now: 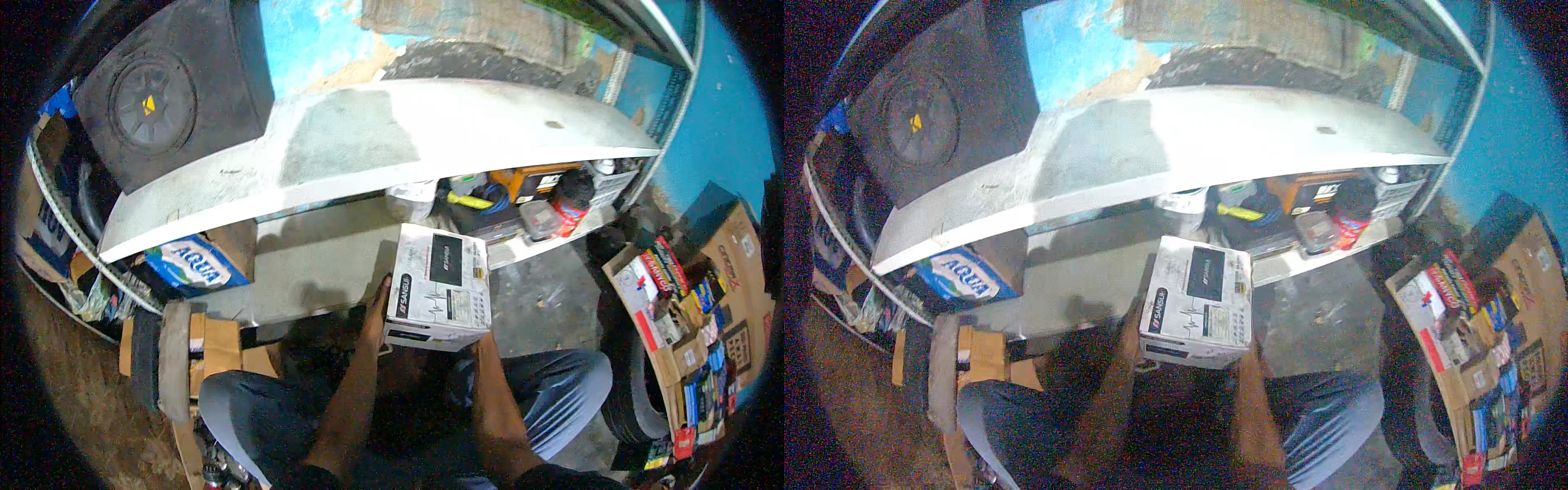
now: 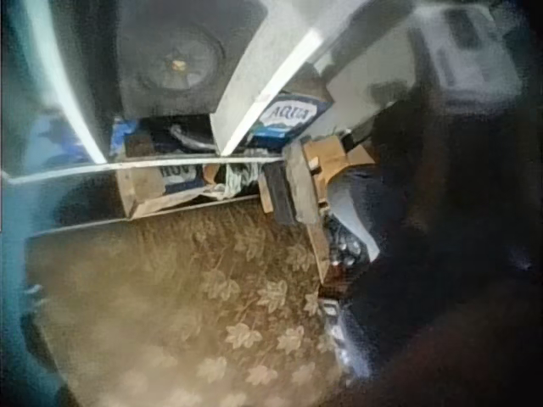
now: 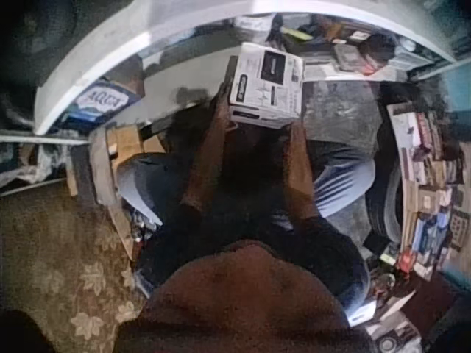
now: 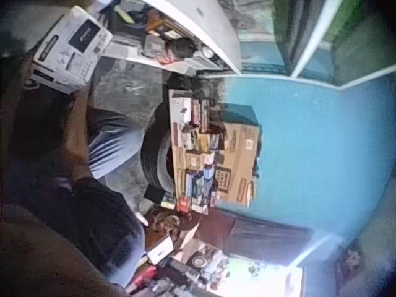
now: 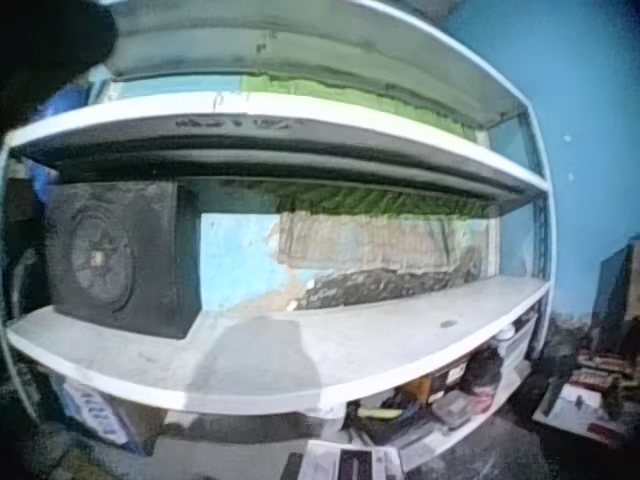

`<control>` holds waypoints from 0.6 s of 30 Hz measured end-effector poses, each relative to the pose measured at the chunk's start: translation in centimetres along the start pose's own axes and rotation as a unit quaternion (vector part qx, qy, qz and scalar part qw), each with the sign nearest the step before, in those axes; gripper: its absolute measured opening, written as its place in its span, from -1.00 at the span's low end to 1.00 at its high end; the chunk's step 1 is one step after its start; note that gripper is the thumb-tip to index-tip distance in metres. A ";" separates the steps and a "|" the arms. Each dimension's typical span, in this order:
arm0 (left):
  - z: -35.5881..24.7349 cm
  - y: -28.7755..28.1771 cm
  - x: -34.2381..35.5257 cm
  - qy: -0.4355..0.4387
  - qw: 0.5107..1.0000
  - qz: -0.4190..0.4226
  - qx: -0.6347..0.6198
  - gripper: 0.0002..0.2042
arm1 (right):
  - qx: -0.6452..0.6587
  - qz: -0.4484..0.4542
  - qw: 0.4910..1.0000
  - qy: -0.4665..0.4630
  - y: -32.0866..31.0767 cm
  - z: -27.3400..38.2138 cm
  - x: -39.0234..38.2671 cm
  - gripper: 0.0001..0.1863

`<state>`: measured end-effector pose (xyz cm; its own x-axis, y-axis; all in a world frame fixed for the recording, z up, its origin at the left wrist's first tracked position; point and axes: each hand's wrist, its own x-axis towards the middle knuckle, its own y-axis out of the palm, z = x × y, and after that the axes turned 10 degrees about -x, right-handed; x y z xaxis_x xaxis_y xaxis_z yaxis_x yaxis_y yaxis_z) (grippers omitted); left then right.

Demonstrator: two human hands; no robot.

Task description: The person sorts through various car parts including a motor, a sun visor, and electronics, placing them into boxes or on shelves.

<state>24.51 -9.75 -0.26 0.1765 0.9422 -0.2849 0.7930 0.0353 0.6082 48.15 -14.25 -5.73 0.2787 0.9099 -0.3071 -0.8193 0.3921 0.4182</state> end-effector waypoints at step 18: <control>-1.5 30.2 -3.1 -0.227 0.865 0.435 -0.104 -0.32 | 0.030 -0.138 0.921 -0.364 -14.9 24.0 -18.4 -0.08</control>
<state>47.07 -11.06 20.10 0.9019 0.4163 0.1152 0.1310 -0.5178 0.8454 67.28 -33.60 14.22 0.7515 0.6159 0.2366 -0.6444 0.6084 0.4633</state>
